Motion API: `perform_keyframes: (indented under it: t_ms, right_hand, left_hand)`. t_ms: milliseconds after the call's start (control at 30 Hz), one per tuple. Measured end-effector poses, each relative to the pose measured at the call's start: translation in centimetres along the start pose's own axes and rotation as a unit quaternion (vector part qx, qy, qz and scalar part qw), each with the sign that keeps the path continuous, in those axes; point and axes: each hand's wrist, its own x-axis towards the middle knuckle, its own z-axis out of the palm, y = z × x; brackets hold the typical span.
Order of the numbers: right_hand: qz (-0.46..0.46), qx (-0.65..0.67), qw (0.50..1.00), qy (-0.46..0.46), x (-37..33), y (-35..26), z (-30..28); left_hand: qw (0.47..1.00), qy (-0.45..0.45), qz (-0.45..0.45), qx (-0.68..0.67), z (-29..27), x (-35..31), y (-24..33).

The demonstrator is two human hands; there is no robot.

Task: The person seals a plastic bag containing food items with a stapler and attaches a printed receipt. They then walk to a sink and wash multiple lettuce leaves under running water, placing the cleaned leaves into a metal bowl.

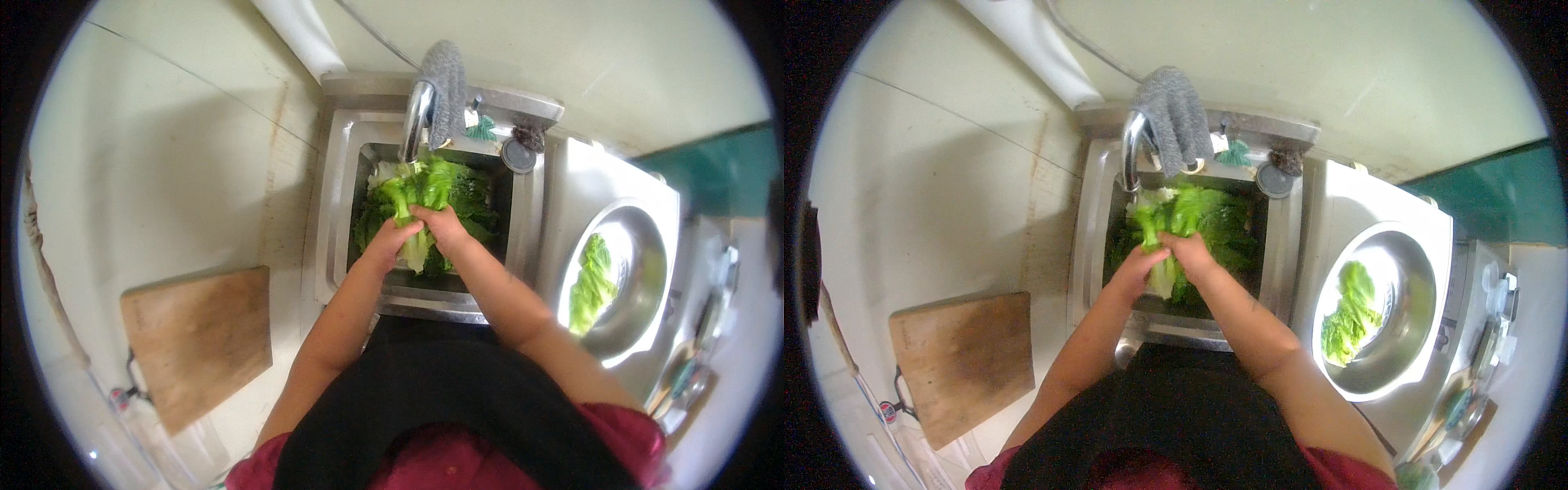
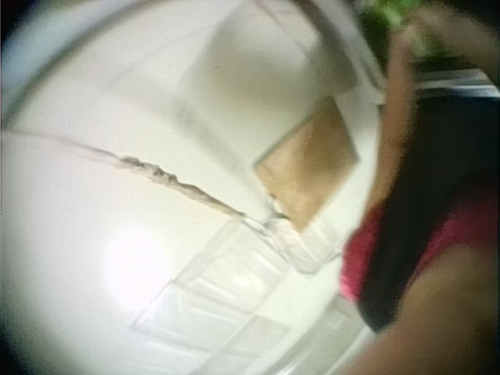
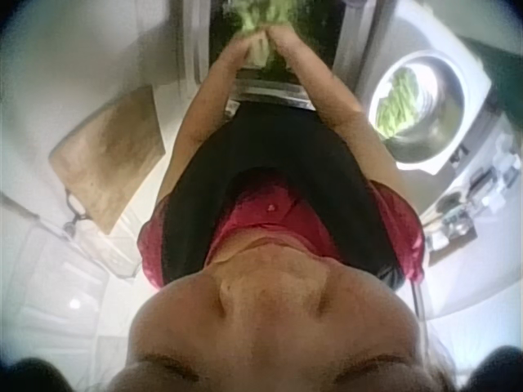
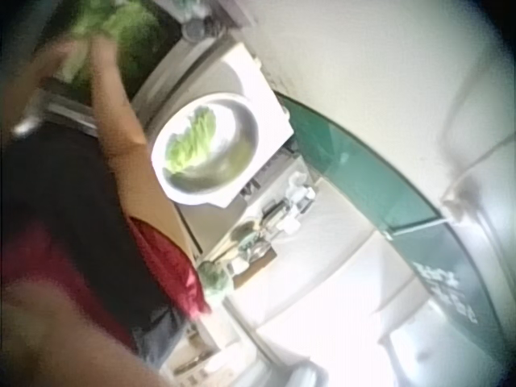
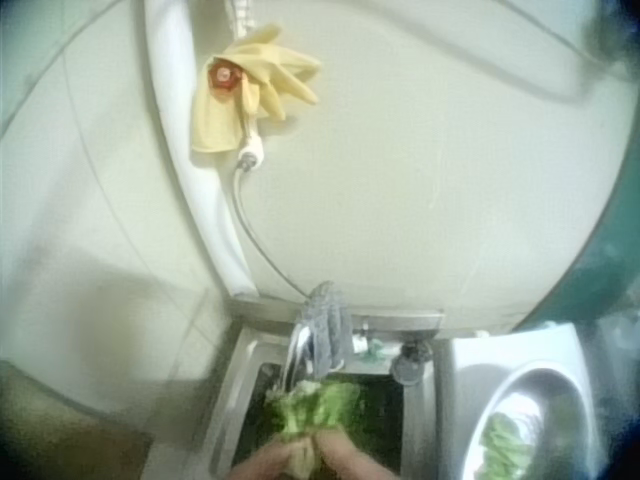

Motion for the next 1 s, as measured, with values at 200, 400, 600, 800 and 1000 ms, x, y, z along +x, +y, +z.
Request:
perform_keyframes:
  t_ms: [200,400,600,800,1000]
  right_hand:
    - [0.060,-0.011,0.995,-0.083,-1.1,-0.5,0.2]
    - [-0.187,-0.541,0.811,0.118,8.2,1.6,-6.5]
    - [-0.085,-0.794,0.602,0.001,13.9,-1.6,-4.9]
    - [-0.060,-0.797,0.598,0.055,10.2,-4.9,-4.1]
    - [-0.377,-0.608,0.690,0.109,2.7,-7.5,-4.0]
  left_hand:
    - [0.984,-0.044,0.057,-0.164,-4.0,1.8,-2.6]
    - [0.995,0.099,0.017,-0.026,-5.0,1.4,-5.0]
    - [0.990,0.106,0.013,-0.091,-5.6,-0.5,-5.9]
    - [0.987,0.099,0.039,-0.123,-6.1,-2.0,-6.8]
    - [0.989,0.101,0.059,-0.085,-6.0,-2.0,-4.9]
